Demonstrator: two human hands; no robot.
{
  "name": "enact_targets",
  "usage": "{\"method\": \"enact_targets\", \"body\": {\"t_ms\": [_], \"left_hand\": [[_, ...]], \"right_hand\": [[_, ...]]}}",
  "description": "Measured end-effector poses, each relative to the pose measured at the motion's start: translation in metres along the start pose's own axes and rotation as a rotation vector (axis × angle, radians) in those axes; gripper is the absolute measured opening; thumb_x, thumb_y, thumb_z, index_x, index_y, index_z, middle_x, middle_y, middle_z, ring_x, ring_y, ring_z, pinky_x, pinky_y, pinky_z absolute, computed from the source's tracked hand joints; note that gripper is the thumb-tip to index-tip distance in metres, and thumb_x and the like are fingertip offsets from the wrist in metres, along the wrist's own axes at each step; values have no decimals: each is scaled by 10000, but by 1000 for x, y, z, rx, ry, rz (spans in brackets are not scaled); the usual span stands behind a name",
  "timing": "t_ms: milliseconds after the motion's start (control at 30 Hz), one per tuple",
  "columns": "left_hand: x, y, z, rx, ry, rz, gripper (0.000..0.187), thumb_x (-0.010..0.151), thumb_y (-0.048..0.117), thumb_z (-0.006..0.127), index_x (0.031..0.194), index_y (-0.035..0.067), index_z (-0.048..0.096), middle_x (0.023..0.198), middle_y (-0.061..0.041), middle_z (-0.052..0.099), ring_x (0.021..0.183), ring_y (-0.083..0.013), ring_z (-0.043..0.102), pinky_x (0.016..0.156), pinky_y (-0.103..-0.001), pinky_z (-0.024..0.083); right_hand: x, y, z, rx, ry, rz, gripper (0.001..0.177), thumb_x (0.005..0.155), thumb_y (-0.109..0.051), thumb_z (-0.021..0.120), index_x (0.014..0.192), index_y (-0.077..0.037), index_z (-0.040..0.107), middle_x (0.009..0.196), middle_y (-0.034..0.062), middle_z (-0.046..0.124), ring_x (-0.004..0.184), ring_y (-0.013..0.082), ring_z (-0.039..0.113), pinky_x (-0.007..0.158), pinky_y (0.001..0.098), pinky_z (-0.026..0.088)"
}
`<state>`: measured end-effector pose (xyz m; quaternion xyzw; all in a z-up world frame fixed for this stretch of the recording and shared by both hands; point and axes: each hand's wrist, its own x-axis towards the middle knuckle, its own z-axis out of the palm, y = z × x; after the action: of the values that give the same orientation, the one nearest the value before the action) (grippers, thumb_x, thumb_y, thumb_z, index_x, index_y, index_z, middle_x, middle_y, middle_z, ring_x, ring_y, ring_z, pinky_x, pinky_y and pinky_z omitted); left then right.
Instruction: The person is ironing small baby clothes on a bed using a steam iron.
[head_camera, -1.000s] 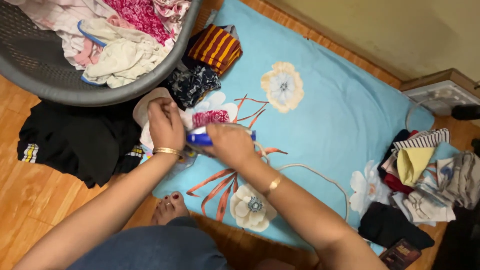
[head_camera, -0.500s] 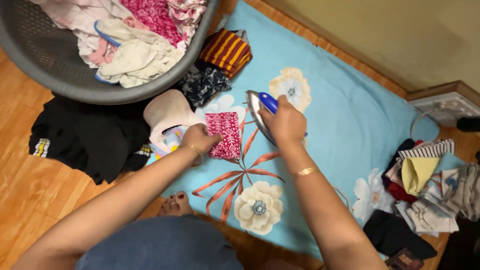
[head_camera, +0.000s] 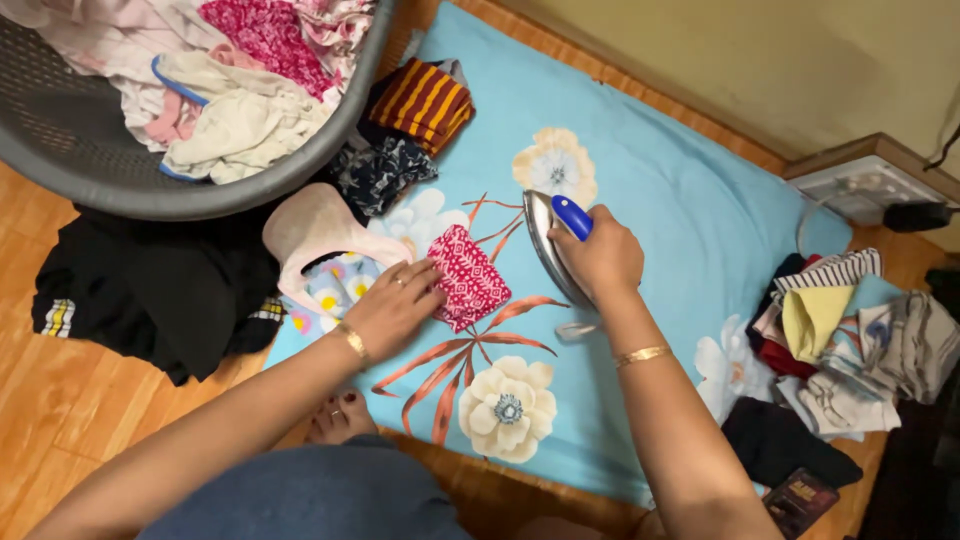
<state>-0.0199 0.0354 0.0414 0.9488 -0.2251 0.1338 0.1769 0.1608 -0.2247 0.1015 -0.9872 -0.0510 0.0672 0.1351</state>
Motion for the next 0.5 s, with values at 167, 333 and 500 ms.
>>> {"method": "enact_targets", "body": {"t_ms": [167, 333, 500], "left_hand": [[3, -3, -22, -76, 30, -61, 307, 744, 103, 669, 1045, 72, 613, 1230, -133, 610, 1249, -321, 557, 1062, -466, 422], [15, -5, -25, -90, 224, -217, 306, 744, 71, 710, 1032, 71, 607, 1143, -120, 610, 1149, -327, 584, 1002, -452, 457], [21, 4, -21, -104, 305, -203, 312, 749, 74, 708, 1035, 34, 590, 1097, -163, 603, 1054, -357, 580, 940, -460, 457]], "right_hand": [[-38, -42, -14, 144, -56, -18, 498, 755, -557, 810, 932, -105, 700, 824, 175, 739, 790, 400, 713, 703, 506, 552], [-81, -90, 33, 232, -105, -413, 450, 774, -514, 788, 941, -106, 699, 813, 151, 746, 740, 352, 733, 689, 465, 575], [-51, -105, 55, 105, 6, -430, 419, 814, -461, 796, 960, -82, 695, 794, 166, 737, 684, 377, 725, 619, 490, 570]]}}
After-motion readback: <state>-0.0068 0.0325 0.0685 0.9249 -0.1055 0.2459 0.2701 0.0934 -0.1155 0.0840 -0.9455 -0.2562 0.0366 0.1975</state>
